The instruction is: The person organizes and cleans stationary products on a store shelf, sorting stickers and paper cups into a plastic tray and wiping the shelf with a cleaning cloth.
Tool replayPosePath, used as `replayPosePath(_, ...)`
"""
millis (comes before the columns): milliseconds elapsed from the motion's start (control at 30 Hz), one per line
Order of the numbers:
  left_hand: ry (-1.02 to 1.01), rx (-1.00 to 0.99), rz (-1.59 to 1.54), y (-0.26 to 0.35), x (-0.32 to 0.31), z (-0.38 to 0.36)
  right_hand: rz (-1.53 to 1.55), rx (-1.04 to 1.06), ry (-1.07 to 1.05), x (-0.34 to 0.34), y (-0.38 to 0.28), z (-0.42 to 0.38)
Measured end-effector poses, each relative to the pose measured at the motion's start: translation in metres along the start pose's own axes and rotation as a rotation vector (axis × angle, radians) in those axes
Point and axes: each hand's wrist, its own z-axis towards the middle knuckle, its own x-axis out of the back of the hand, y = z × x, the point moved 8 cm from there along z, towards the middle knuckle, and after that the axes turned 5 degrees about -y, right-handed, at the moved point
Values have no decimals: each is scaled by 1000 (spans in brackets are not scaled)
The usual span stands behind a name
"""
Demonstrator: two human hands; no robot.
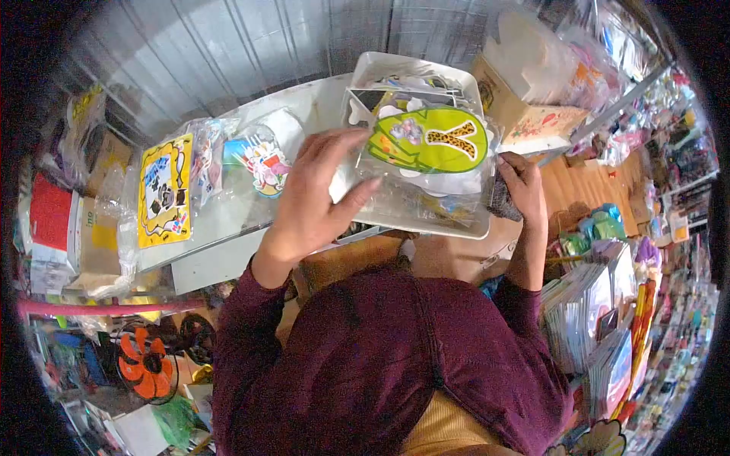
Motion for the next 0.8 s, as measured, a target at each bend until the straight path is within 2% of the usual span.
replayPosePath(33, 34, -1, 278, -3, -3, -4, -3, 14, -8, 1, -10, 5)
replayPosePath(67, 68, 8, 555, -6, -9, -7, -143, -31, -15, 1, -18, 9)
replayPosePath(100, 85, 25, 557, -13, -18, -11, -283, -74, -28, -3, -22, 13)
replayPosePath(167, -113, 49, 695, -27, -54, -16, -376, -3, -71, -12, -22, 24)
replayPosePath(233, -79, 75, 669, -26, -53, -17, -303, 55, -110, -16, -19, 31)
replayPosePath(267, -60, 56, 641, -25, -49, -17, -338, -107, -236, -19, -6, 33)
replayPosePath(300, -38, 76, 644, -28, -40, -20, -344, -86, -256, -22, -3, 31)
replayPosePath(367, 70, -32, 376, -24, -19, -28, -104, 10, -52, -10, 6, 23)
replayPosePath(433, 162, 34, 414, -31, 16, -46, 0, -58, 9, 0, 18, 11)
replayPosePath(500, 541, 191, 427, -44, 69, -82, 95, -140, 32, 9, 26, -6)
replayPosePath(567, 843, 271, 124, -65, 97, -127, 230, -226, 145, 18, 52, -23)
replayPosePath(600, 835, 273, 131, -70, 99, -138, 160, -170, 95, 17, 40, -27)
replayPosePath(667, 1041, 512, -627, -120, 86, -175, 201, -196, 79, 10, 23, -35)
replayPosePath(700, 1026, 522, -627, -129, 81, -178, 233, -209, 57, 5, 20, -37)
replayPosePath(767, 916, 427, -897, -143, 64, -171, 168, -184, -13, -1, 31, -32)
replayPosePath(800, 1023, 479, -844, -143, 64, -170, 178, -163, -19, -6, 34, -28)
